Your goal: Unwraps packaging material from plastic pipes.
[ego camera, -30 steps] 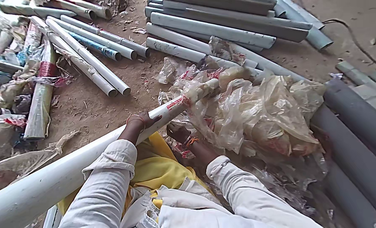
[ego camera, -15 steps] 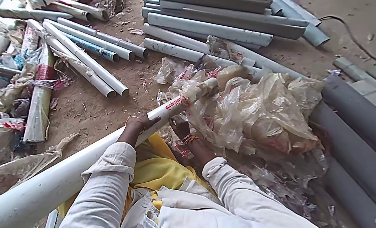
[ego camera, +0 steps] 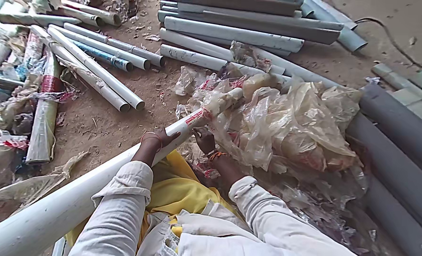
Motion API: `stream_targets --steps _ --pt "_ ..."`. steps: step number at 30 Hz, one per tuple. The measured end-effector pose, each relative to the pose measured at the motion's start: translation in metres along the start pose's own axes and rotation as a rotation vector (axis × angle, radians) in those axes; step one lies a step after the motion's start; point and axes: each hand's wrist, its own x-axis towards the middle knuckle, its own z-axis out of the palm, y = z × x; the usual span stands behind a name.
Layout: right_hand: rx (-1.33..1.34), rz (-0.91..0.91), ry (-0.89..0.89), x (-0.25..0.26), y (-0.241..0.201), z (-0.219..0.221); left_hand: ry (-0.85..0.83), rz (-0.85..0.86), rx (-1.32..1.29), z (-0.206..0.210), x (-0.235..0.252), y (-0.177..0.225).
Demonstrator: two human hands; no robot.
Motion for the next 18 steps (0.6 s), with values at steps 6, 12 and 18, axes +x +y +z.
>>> stream_targets --steps 6,12,18 --pt "-0.187 -0.162 -0.181 0.017 0.0 -0.006 0.002 -0.008 0.022 -0.001 -0.003 0.002" --pt "-0.365 -0.119 -0.375 0.027 -0.007 -0.014 0.003 -0.012 0.025 0.0 -0.002 0.001" --pt "-0.125 0.111 -0.196 0.038 0.01 -0.009 0.039 -0.001 -0.014 0.002 -0.001 0.0"
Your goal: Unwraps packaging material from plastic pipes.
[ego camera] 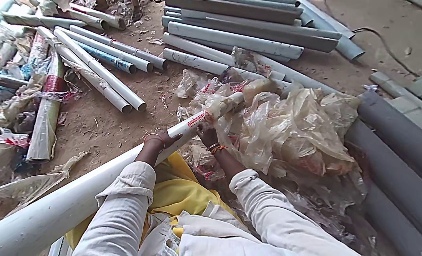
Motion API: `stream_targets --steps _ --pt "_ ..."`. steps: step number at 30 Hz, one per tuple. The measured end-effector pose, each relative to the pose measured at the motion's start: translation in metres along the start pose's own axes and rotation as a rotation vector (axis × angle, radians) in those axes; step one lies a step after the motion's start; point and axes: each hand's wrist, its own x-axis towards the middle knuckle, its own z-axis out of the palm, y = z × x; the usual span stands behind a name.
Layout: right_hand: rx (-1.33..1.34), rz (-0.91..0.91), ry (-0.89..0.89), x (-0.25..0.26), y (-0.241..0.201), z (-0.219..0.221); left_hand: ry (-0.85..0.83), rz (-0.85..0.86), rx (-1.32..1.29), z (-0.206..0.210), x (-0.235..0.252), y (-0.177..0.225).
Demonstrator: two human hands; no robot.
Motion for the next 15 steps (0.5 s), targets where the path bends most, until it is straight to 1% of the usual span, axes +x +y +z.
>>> stream_targets --steps 1,2,4,5,8,12,15 --pt "0.074 0.01 0.038 -0.004 0.0 -0.001 0.002 0.004 -0.01 0.0 -0.001 0.0" --pt "0.111 -0.017 0.062 -0.011 -0.001 0.0 0.0 0.008 -0.015 -0.001 -0.002 0.0" --pt "0.14 -0.114 0.086 -0.027 -0.004 0.002 -0.01 0.008 -0.006 -0.004 -0.005 0.002" --pt "0.137 -0.133 0.071 -0.034 -0.007 0.003 -0.008 0.008 -0.002 -0.004 -0.006 0.002" --pt "0.068 -0.076 -0.017 -0.041 -0.014 0.009 -0.006 -0.006 0.016 -0.006 -0.012 0.005" --pt "-0.014 -0.117 0.056 -0.043 -0.019 0.016 0.001 0.002 0.013 -0.005 -0.013 0.005" --pt "-0.05 -0.117 0.012 -0.038 -0.02 0.015 -0.001 0.004 0.011 -0.005 -0.011 0.005"
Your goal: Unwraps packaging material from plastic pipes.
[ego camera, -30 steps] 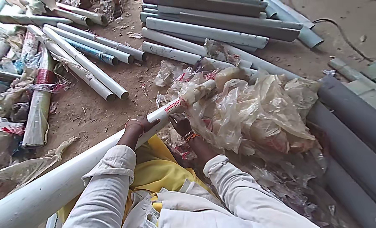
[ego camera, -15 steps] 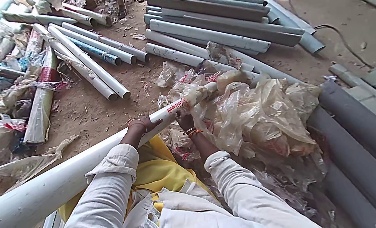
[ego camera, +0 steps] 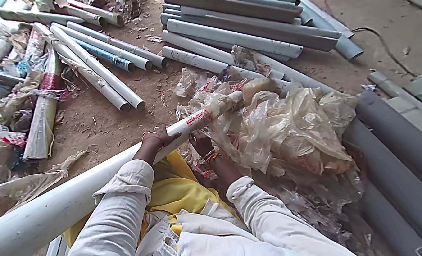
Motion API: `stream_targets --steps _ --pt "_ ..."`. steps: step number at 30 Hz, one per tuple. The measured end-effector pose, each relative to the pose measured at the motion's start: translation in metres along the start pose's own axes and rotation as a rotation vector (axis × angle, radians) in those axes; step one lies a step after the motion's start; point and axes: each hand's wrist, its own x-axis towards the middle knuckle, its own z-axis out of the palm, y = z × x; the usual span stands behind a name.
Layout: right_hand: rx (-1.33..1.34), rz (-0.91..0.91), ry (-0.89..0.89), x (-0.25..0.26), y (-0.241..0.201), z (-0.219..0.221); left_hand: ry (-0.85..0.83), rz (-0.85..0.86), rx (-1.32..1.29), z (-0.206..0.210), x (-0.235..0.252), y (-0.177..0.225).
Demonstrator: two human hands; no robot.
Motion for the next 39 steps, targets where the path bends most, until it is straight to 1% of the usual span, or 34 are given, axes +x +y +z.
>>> stream_targets --steps 3,5,6,7,8,9,11,12,13,15,16,17,19,20,23,26,28,30,31,34,35,37,39 --pt "0.005 -0.083 -0.032 0.0 0.001 0.003 0.004 -0.002 0.002 0.001 0.002 -0.002" --pt "0.05 -0.154 -0.156 -0.009 -0.003 0.003 0.002 -0.009 0.007 0.001 0.003 -0.003" --pt "0.061 -0.147 -0.248 -0.015 -0.005 0.002 0.001 -0.009 0.012 0.002 0.005 -0.004" --pt "0.069 -0.1 -0.339 -0.02 -0.005 -0.001 -0.004 -0.01 0.014 0.001 0.007 -0.004" --pt "0.082 -0.027 -0.389 -0.024 -0.003 -0.004 -0.011 -0.01 0.014 0.001 0.007 -0.003" --pt "0.109 0.046 -0.367 -0.026 0.001 -0.005 -0.014 -0.008 0.013 0.001 0.008 -0.003" --pt "0.217 0.128 -0.19 -0.026 0.009 -0.004 -0.015 -0.002 0.013 0.001 0.008 -0.003" --pt "0.269 0.153 -0.131 -0.023 0.007 -0.007 -0.022 -0.001 0.014 0.001 0.009 -0.003" --pt "0.296 0.159 -0.061 -0.019 0.004 -0.01 -0.042 0.0 0.019 0.0 0.011 -0.004" --pt "0.301 0.1 0.103 -0.01 -0.006 -0.016 -0.042 0.008 0.024 0.001 0.014 -0.005" --pt "0.288 0.07 0.134 -0.004 -0.011 -0.021 -0.028 0.015 0.017 0.003 0.015 -0.006" --pt "0.276 0.062 0.116 0.001 -0.017 -0.027 -0.001 0.019 0.003 0.006 0.014 -0.006" --pt "0.24 0.071 0.008 0.012 -0.027 -0.036 0.004 0.007 0.006 0.007 0.013 -0.005" --pt "0.228 0.075 -0.032 0.017 -0.029 -0.036 -0.009 0.002 0.026 0.006 0.014 -0.005" --pt "0.199 0.067 -0.076 0.032 -0.026 -0.025 -0.02 0.002 0.05 0.004 0.012 -0.003" --pt "0.198 0.114 -0.16 0.029 -0.022 -0.024 -0.027 0.002 0.06 0.002 0.011 -0.002" --pt "0.218 0.222 -0.2 0.022 -0.015 -0.025 -0.027 0.001 0.058 0.002 0.011 -0.004" --pt "0.23 0.315 -0.163 0.011 -0.007 -0.024 -0.004 0.004 0.025 0.003 0.008 -0.004" --pt "0.223 0.325 -0.127 0.005 -0.007 -0.024 0.001 0.005 0.014 0.003 0.007 -0.003" --pt "0.311 0.25 -0.026 0.003 -0.005 -0.013 0.005 0.005 0.022 0.005 0.009 -0.004" --pt "0.356 0.253 -0.01 0.004 -0.009 -0.01 0.009 0.006 0.022 0.006 0.01 -0.005" --pt "0.41 0.32 -0.04 0.003 -0.018 -0.013 0.006 0.003 0.011 0.005 0.008 -0.005" --pt "0.416 0.402 -0.073 0.002 -0.017 -0.015 0.008 0.003 0.011 0.004 0.006 -0.005"
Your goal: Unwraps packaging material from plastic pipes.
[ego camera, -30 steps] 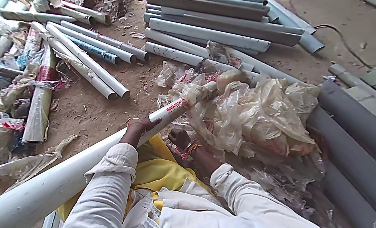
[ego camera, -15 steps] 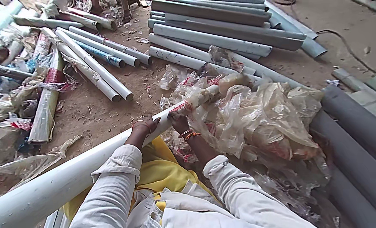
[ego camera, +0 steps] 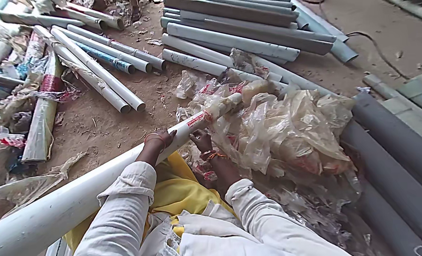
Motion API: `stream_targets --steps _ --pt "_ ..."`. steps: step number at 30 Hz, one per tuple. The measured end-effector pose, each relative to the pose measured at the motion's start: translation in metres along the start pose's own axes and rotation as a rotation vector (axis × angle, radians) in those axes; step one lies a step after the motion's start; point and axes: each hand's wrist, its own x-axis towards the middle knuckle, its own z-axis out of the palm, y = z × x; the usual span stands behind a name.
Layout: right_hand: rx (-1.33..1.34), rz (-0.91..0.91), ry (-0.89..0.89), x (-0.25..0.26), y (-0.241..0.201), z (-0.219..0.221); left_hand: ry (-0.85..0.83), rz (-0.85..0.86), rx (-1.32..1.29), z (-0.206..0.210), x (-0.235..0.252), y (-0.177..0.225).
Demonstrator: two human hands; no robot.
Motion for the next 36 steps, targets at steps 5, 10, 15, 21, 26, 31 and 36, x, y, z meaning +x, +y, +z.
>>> stream_targets --steps 5,10,15,21,26,31,36 --pt "0.443 0.398 0.083 0.013 0.003 0.0 -0.048 0.017 0.029 -0.003 0.012 -0.002" --pt "0.83 0.768 -0.155 -0.042 -0.028 0.007 -0.045 0.021 -0.016 -0.005 0.014 -0.007" --pt "0.655 0.675 -0.293 -0.094 -0.012 0.033 -0.006 0.124 -0.238 -0.01 0.007 -0.019" --pt "0.765 0.65 -0.132 -0.091 0.006 -0.005 0.137 0.196 -0.501 -0.013 -0.009 -0.029" --pt "0.656 0.616 -0.048 -0.067 -0.001 -0.041 0.178 0.149 -0.319 -0.006 -0.05 -0.032" --pt "0.64 0.523 0.049 -0.052 -0.002 -0.05 0.134 -0.04 0.046 -0.004 -0.081 -0.039" --pt "0.506 0.548 0.042 -0.04 0.018 -0.043 0.036 -0.134 0.373 0.015 -0.075 -0.042"
